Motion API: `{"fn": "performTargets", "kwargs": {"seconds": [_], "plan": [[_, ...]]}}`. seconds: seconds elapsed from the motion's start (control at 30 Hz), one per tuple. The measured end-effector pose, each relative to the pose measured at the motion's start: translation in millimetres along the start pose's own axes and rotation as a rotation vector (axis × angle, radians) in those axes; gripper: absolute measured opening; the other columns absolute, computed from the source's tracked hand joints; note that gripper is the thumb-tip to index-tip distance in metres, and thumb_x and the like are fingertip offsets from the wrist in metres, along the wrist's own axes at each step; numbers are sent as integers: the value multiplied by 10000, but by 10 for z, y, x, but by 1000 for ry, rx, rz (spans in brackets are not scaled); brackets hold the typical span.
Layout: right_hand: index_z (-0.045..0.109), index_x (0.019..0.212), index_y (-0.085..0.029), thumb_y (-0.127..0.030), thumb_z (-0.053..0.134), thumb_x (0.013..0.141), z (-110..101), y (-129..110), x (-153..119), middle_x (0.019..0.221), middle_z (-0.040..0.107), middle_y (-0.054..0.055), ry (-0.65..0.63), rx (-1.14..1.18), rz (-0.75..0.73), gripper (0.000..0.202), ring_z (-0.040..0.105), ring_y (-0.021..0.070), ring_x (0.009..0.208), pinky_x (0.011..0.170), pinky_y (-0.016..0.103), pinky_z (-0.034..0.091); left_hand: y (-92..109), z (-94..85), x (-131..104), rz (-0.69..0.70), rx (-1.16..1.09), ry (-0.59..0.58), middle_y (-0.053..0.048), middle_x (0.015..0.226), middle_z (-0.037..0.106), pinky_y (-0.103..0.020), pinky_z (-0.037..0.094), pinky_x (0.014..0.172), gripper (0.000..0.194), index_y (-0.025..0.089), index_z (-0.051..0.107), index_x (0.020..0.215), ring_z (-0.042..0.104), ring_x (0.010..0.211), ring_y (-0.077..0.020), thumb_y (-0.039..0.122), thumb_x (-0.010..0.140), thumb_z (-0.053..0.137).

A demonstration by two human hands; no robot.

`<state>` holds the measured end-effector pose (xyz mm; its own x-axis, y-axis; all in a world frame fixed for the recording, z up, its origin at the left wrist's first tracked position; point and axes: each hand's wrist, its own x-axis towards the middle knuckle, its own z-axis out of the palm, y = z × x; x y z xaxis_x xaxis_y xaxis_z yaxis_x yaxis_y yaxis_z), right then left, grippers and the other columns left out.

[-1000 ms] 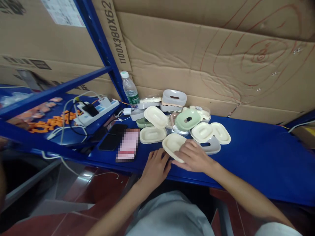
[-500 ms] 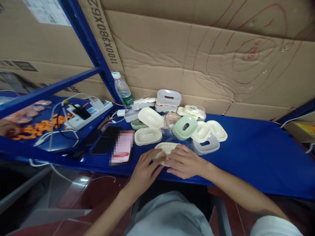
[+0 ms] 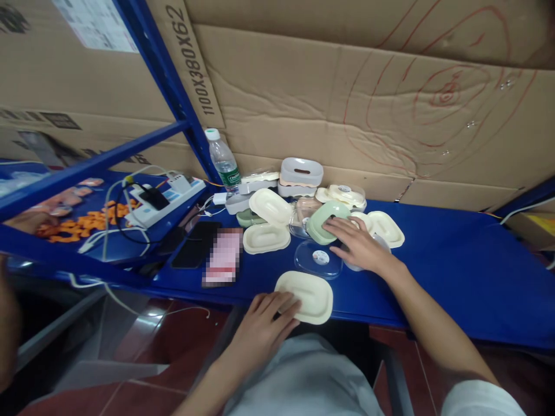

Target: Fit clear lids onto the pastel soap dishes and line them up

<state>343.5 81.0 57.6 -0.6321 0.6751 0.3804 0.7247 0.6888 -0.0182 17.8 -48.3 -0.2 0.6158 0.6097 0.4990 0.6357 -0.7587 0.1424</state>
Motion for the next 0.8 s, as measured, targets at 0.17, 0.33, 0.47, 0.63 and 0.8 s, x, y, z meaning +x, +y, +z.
{"fn": "performTargets", "kwargs": {"seconds": [0.17, 0.33, 0.47, 0.63, 0.8], "plan": [[560, 1521, -263, -268, 544, 1091, -149, -68, 43, 1420, 718, 94, 154, -21, -55, 431, 690, 258, 1283, 1143, 499, 459, 96, 114, 179, 39, -56, 1, -105, 1193, 760, -419, 522, 886, 223, 212, 698, 1253, 716, 1029, -259, 288, 1063, 609], [562, 1533, -345, -274, 645, 1022, -598, -518, -486, 1359, 735, 91, 518, -21, 211, 523, 702, 349, 1231, 1071, 573, 512, 51, 139, 153, -2, -94, 25, -105, 1172, 752, -406, 529, 889, 216, 221, 693, 1247, 716, 1018, -242, 283, 1046, 642], [491, 1601, -357, -296, 596, 1024, -488, -1135, -984, 1258, 757, 108, 552, 116, 204, 589, 712, 386, 1188, 952, 630, 565, -61, 121, 93, -73, -136, 44, -149, 1336, 675, -498, 538, 1022, 243, 246, 697, 1245, 651, 1262, -318, 285, 1006, 705], [463, 1612, -271, -216, 569, 1059, -183, -1569, -854, 1287, 762, 109, 224, 154, 209, 566, 730, 306, 1149, 956, 516, 576, -114, 177, 90, -172, -254, 97, -172, 1479, 557, -505, 562, 1103, 535, 255, 566, 1447, 595, 1366, -332, 394, 968, 760], [617, 1447, -242, -279, 595, 1069, 69, -1687, -443, 1266, 772, 103, 104, 148, 184, 380, 716, 296, 1161, 994, 492, 557, -66, 198, 81, -266, -338, 120, -207, 1661, 337, -451, 604, 1061, 795, 296, 354, 1627, 651, 1286, -282, 413, 959, 768]]}}
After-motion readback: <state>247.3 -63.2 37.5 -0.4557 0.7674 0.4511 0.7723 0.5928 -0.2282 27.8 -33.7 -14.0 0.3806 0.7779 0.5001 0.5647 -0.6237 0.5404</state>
